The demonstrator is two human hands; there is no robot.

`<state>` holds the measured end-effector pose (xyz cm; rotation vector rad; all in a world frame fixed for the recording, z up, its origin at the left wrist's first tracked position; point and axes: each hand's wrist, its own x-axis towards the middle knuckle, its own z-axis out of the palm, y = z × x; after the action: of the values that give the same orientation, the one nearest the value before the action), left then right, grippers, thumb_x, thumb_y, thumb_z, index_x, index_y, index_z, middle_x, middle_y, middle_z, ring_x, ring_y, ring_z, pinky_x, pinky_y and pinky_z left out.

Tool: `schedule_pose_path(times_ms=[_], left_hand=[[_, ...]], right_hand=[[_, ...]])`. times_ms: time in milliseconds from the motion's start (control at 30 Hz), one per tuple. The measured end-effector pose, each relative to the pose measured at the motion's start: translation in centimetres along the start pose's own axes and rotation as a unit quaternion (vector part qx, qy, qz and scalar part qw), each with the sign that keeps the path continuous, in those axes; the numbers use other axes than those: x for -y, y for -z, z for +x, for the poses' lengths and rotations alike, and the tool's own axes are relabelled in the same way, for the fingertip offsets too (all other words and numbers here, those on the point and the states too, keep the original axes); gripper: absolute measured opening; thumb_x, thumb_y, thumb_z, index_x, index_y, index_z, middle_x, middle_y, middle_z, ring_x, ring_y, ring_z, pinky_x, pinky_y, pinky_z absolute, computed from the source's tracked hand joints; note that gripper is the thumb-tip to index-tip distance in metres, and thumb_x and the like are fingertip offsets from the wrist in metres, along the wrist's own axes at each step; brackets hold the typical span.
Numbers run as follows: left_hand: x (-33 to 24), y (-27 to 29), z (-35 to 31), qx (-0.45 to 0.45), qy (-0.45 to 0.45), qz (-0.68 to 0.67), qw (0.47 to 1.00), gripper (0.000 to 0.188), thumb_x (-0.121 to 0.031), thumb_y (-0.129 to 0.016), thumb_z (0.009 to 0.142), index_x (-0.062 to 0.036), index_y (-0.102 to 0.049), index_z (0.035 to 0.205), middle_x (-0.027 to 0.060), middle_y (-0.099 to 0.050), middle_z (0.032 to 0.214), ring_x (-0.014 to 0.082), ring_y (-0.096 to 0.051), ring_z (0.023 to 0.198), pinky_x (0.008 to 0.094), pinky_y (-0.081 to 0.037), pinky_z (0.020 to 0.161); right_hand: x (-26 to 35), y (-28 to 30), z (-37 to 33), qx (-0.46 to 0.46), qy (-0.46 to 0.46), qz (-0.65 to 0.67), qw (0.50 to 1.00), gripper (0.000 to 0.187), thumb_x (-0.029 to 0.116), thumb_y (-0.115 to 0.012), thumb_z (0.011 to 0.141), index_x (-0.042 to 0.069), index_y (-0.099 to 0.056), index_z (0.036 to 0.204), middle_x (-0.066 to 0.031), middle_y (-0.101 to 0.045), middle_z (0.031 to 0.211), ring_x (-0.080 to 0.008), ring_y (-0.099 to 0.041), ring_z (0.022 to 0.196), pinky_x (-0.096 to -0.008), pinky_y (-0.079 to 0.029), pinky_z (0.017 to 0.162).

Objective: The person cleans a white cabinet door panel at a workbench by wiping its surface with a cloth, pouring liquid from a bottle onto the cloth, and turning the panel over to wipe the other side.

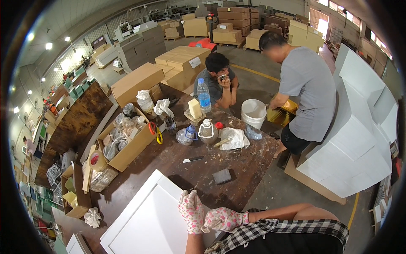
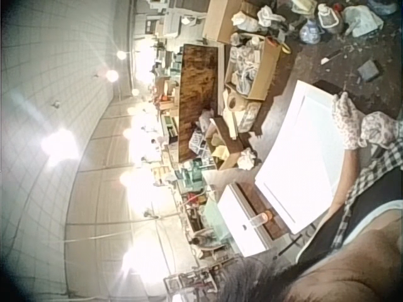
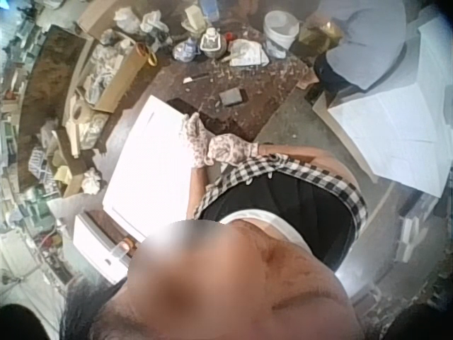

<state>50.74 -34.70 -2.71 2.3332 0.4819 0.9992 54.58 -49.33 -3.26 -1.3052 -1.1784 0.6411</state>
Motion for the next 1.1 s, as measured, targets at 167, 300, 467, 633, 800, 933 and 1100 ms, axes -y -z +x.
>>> schedule_pose_path(times_ms=[167, 300, 467, 633, 800, 933, 1100], left_hand=[[0.11, 0.02, -0.07, 0.003, 0.0, 0.007, 1.0, 0.017, -0.003, -0.065, 0.078, -0.0083, -0.066, 0.095, 0.0141, -0.064, 0.098, 0.0324, -0.058, 0.099, 0.0403, -0.046, 0.087], [0.19, -0.06, -0.15, 0.005, 0.005, -0.002, 1.0, 0.017, -0.003, -0.065, 0.079, -0.0079, -0.066, 0.095, 0.0143, -0.064, 0.098, 0.0325, -0.058, 0.099, 0.0404, -0.046, 0.086], [0.28, -0.09, -0.25, 0.003, 0.013, -0.018, 1.0, 0.02, -0.003, -0.064, 0.077, -0.0083, -0.066, 0.095, 0.0108, -0.064, 0.09, 0.0312, -0.057, 0.103, 0.0413, -0.042, 0.089], [0.23, 0.03, -0.1, 0.009, 0.019, -0.023, 1.0, 0.02, -0.003, -0.064, 0.077, -0.0084, -0.066, 0.096, 0.0104, -0.064, 0.089, 0.0313, -0.057, 0.104, 0.0418, -0.042, 0.089], [0.03, -0.03, 0.03, 0.003, 0.006, -0.016, 1.0, 0.02, -0.002, -0.064, 0.077, -0.0086, -0.067, 0.095, 0.0119, -0.064, 0.09, 0.032, -0.057, 0.102, 0.0422, -0.043, 0.088], [0.57, -0.36, -0.05, -0.026, -0.004, -0.013, 1.0, 0.018, -0.002, -0.063, 0.077, -0.0082, -0.067, 0.093, 0.0133, -0.064, 0.093, 0.033, -0.058, 0.1, 0.0424, -0.045, 0.085], [0.2, -0.06, -0.12, -0.002, 0.006, -0.019, 1.0, 0.019, -0.001, -0.063, 0.076, -0.0087, -0.066, 0.093, 0.0128, -0.064, 0.089, 0.0336, -0.059, 0.098, 0.0428, -0.045, 0.084]], right_hand=[[0.45, 0.02, 0.21, 0.0, 0.01, 0.016, 1.0, 0.015, 0.015, -0.06, 0.083, 0.003, -0.06, 0.093, -0.0105, -0.058, 0.082, -0.0255, -0.058, 0.076, -0.0338, -0.045, 0.068], [0.44, 0.0, 0.19, -0.005, 0.024, -0.007, 1.0, 0.016, 0.017, -0.059, 0.084, 0.003, -0.06, 0.092, -0.0102, -0.058, 0.083, -0.0269, -0.057, 0.077, -0.0349, -0.045, 0.069], [0.51, -0.12, 0.23, -0.011, 0.034, -0.03, 0.999, 0.014, 0.017, -0.058, 0.084, 0.004, -0.059, 0.09, -0.0105, -0.057, 0.081, -0.0288, -0.056, 0.076, -0.0362, -0.044, 0.067], [0.56, -0.15, 0.37, -0.02, 0.049, -0.035, 0.998, 0.014, 0.017, -0.058, 0.084, 0.004, -0.059, 0.089, -0.0109, -0.056, 0.081, -0.0294, -0.055, 0.076, -0.0369, -0.043, 0.067], [0.35, 0.02, 0.12, -0.02, 0.041, -0.043, 0.998, 0.014, 0.017, -0.058, 0.084, 0.003, -0.059, 0.089, -0.0112, -0.057, 0.081, -0.0298, -0.056, 0.077, -0.037, -0.043, 0.067], [0.35, 0.25, -0.15, 0.027, -0.02, -0.028, 0.999, 0.016, 0.016, -0.06, 0.084, 0.004, -0.062, 0.096, -0.0119, -0.061, 0.09, -0.0294, -0.059, 0.084, -0.0368, -0.047, 0.074], [0.13, -0.06, -0.24, 0.008, -0.001, -0.014, 1.0, 0.013, 0.014, -0.059, 0.085, 0.003, -0.059, 0.092, -0.0085, -0.058, 0.084, -0.024, -0.055, 0.077, -0.0327, -0.044, 0.07]])
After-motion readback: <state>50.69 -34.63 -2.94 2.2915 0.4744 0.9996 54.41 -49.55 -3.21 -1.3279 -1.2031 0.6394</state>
